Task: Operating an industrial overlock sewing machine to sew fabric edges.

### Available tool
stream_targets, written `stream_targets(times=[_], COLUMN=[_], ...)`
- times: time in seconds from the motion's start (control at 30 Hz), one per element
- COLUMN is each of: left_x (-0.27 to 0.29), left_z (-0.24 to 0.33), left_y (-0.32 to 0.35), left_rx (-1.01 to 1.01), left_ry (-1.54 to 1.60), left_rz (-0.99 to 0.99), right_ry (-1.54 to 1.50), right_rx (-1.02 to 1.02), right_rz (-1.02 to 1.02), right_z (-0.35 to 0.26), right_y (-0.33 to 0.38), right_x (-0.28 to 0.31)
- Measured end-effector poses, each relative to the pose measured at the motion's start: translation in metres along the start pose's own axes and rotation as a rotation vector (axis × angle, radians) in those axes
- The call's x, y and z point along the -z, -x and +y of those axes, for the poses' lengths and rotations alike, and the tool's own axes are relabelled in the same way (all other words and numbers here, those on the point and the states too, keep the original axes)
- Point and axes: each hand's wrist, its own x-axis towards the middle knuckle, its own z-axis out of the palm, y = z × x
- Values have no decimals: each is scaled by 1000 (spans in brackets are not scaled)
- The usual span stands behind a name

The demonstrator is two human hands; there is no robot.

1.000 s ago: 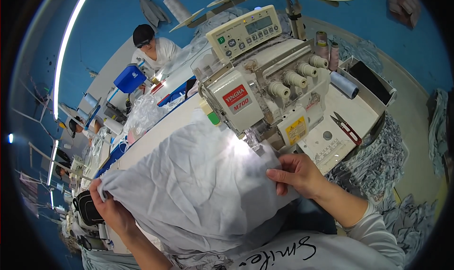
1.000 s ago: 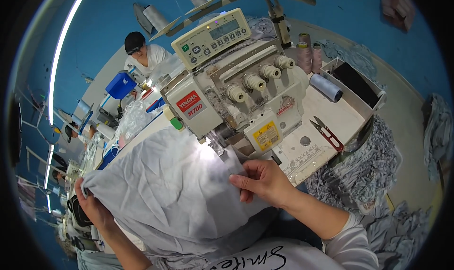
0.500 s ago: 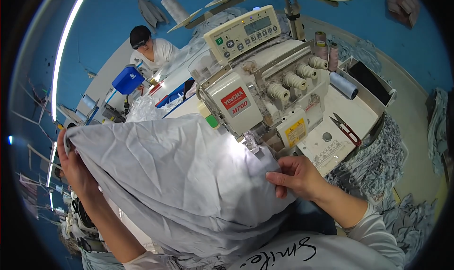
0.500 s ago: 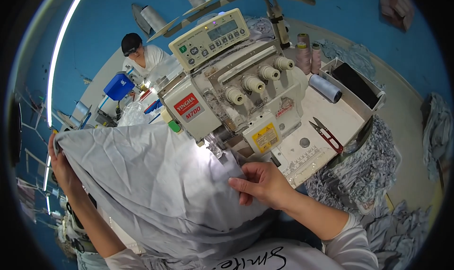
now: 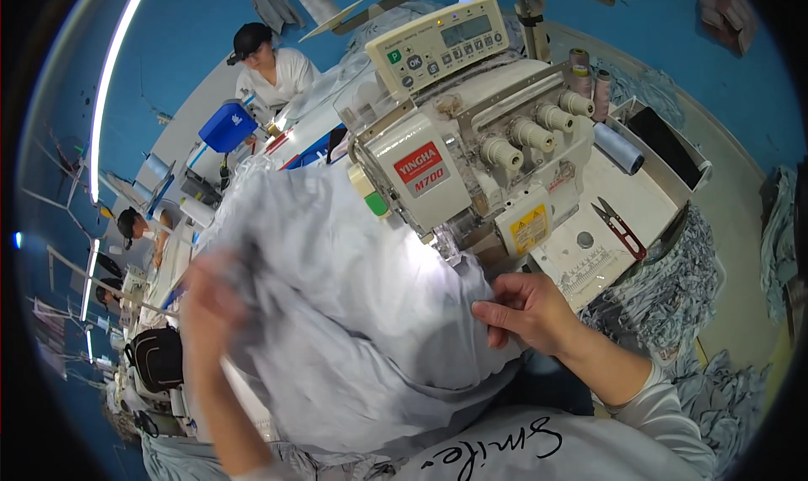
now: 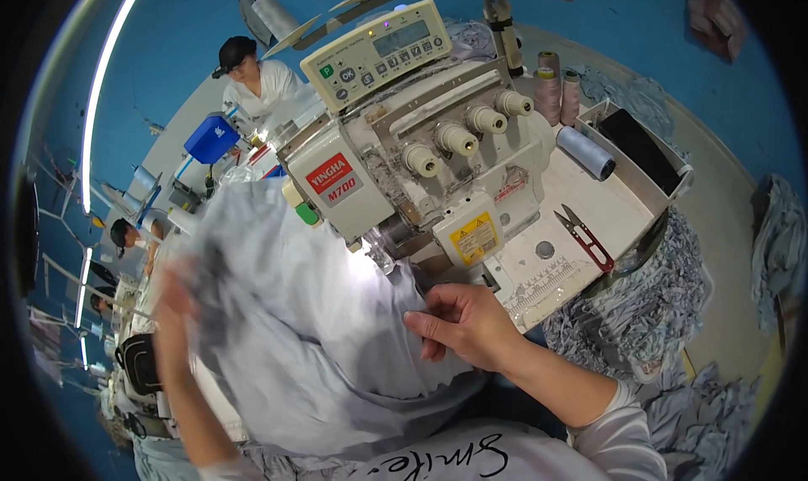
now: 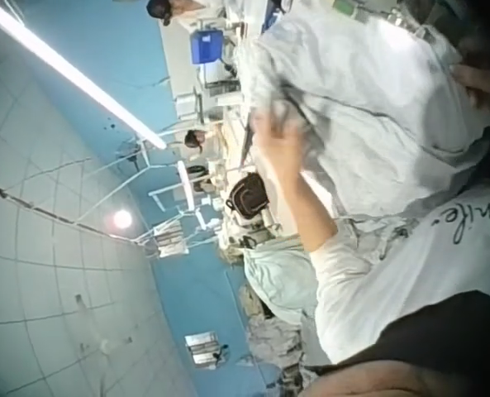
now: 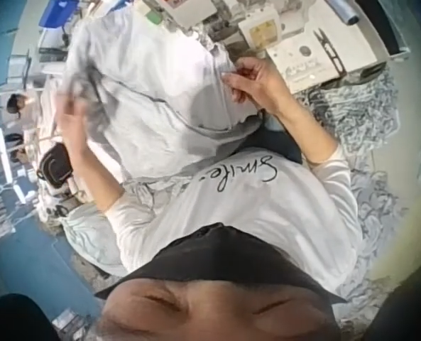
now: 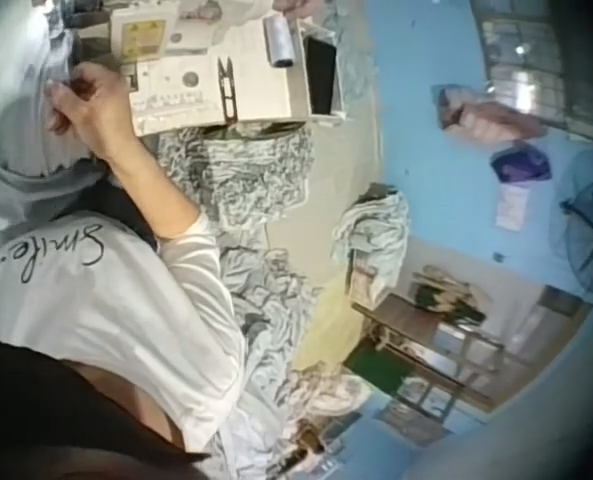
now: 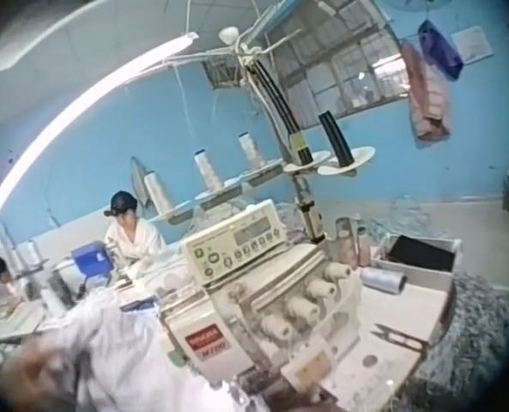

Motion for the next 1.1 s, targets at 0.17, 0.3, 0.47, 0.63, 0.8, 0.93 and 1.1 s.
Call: stream_targets(times=[0.17, 0.3, 0.47, 0.63, 0.8, 0.93, 1.1], left_x=[-94, -69, -35, -3, 35, 76, -19], left_z=[-58, -52, -19, 23, 42, 22, -49], left_y=[146, 128, 57, 12, -45, -80, 29], left_rx=[-5, -52, -276, -405, -475, -329, -59], left_ry=[-611, -487, -310, -254, -123, -562, -520], left_rz=[-1, 634, 864, 956, 890, 842, 127], right_ry=[-9, -48, -19, -49, -30, -34, -37], right_rx=[-28, 20, 58, 40, 55, 53, 50], right_rz=[-20, -69, -38, -22, -23, -26, 38], right_z=[-2, 4, 5, 5, 3, 2, 4], right_y=[-2, -3, -6, -3, -2, -2, -3], right_x=[-7, -2, -3, -5, -4, -6, -3])
